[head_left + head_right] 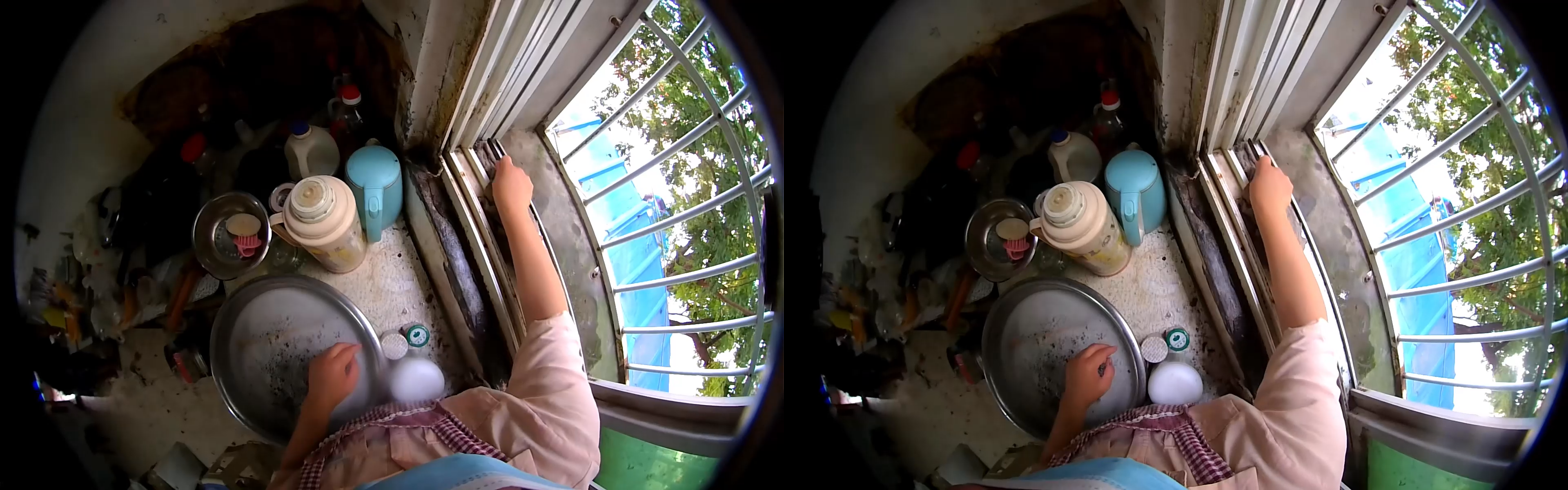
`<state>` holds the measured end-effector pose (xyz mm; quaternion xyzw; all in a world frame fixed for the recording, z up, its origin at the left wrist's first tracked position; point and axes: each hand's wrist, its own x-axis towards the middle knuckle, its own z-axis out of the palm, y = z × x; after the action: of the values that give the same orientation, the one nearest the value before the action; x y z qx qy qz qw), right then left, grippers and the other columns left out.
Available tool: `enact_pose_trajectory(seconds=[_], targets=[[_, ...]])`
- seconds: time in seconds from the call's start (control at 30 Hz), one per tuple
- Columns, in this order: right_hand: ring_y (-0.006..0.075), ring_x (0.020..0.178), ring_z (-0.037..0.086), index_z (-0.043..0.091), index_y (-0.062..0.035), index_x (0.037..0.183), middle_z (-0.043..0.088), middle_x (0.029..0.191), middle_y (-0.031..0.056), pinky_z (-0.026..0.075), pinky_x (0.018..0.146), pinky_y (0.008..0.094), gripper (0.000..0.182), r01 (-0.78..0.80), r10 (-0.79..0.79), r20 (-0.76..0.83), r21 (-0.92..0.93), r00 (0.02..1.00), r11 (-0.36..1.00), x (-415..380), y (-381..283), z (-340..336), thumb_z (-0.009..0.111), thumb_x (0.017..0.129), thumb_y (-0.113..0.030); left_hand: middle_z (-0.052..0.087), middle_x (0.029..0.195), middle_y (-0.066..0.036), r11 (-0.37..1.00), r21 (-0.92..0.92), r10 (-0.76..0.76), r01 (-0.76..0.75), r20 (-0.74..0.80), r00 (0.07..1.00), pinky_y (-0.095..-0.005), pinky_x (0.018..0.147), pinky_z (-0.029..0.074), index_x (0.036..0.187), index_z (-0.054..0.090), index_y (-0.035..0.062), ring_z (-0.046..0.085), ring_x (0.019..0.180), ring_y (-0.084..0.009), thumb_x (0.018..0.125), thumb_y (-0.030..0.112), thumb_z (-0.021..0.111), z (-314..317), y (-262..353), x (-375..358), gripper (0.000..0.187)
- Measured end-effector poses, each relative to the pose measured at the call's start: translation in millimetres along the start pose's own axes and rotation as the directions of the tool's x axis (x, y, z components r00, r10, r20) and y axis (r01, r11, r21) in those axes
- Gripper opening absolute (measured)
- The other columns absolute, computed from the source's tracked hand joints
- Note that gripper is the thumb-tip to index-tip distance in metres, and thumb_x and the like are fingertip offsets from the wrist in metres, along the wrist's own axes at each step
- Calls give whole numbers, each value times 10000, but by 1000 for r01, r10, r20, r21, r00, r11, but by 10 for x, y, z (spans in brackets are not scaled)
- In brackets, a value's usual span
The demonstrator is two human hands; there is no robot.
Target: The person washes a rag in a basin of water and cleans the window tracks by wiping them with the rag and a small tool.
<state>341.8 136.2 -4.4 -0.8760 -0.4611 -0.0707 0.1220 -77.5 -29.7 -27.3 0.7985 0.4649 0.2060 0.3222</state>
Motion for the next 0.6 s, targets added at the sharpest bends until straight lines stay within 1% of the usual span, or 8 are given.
enact_pose_trajectory(seconds=[0.03,0.17,0.27,0.4,0.43,0.53,0.57,0.6], targets=[[388,746,616,539,-52,881,630,775,205,473,640,478,181,-4,4,-1,-9,1000,1000,-48,11,-20,432,872,-198,623,937,-108,1000,-5,-6,6,-2,1000,-338,692,499,952,644,59,618,807,-277,712,31,581,4,-6,-10,250],[375,716,622,553,-46,858,632,742,188,482,636,471,188,62,-63,-6,-74,998,995,-98,57,-43,411,870,-168,623,936,-104,1000,0,-1,1,-17,1000,-341,688,499,947,645,60,619,796,-273,709,29,584,26,-33,-31,248],[393,695,608,545,-51,850,622,729,202,473,629,485,228,112,-113,-9,-54,994,992,54,118,159,426,889,-242,617,949,-100,1000,7,-2,2,-5,1000,-346,683,498,961,638,67,611,803,-279,722,37,575,29,-22,16,249],[381,722,613,553,-49,861,627,756,203,482,647,469,221,51,-52,-28,-53,998,997,231,26,305,392,887,-198,614,962,-97,1000,20,8,-8,2,1000,-346,681,499,979,630,71,607,807,-282,731,46,572,21,35,85,256],[369,756,620,574,-44,871,637,798,191,489,675,458,222,29,-30,-8,-88,1000,996,260,7,293,419,877,-202,614,963,-97,999,26,35,-35,5,999,-347,681,499,982,628,71,606,808,-281,730,46,572,49,18,97,259],[321,849,635,631,-38,841,652,876,163,507,723,426,220,125,-120,106,-50,987,991,394,67,106,447,837,-157,613,963,-96,996,26,87,-88,33,996,-351,683,497,987,624,70,605,812,-280,729,48,572,118,20,99,263],[306,887,632,667,-52,883,651,944,151,500,767,418,234,163,-144,224,-69,964,984,506,83,-22,474,812,-163,613,960,-96,996,18,90,-91,50,995,-353,684,496,985,623,68,605,813,-279,729,49,571,102,85,109,262],[308,903,628,667,-53,907,647,966,153,500,775,412,239,161,-127,287,-97,949,982,597,102,-32,479,805,-157,613,957,-96,995,9,95,-96,65,993,-356,686,495,983,623,67,604,815,-278,729,50,571,94,150,110,260]])
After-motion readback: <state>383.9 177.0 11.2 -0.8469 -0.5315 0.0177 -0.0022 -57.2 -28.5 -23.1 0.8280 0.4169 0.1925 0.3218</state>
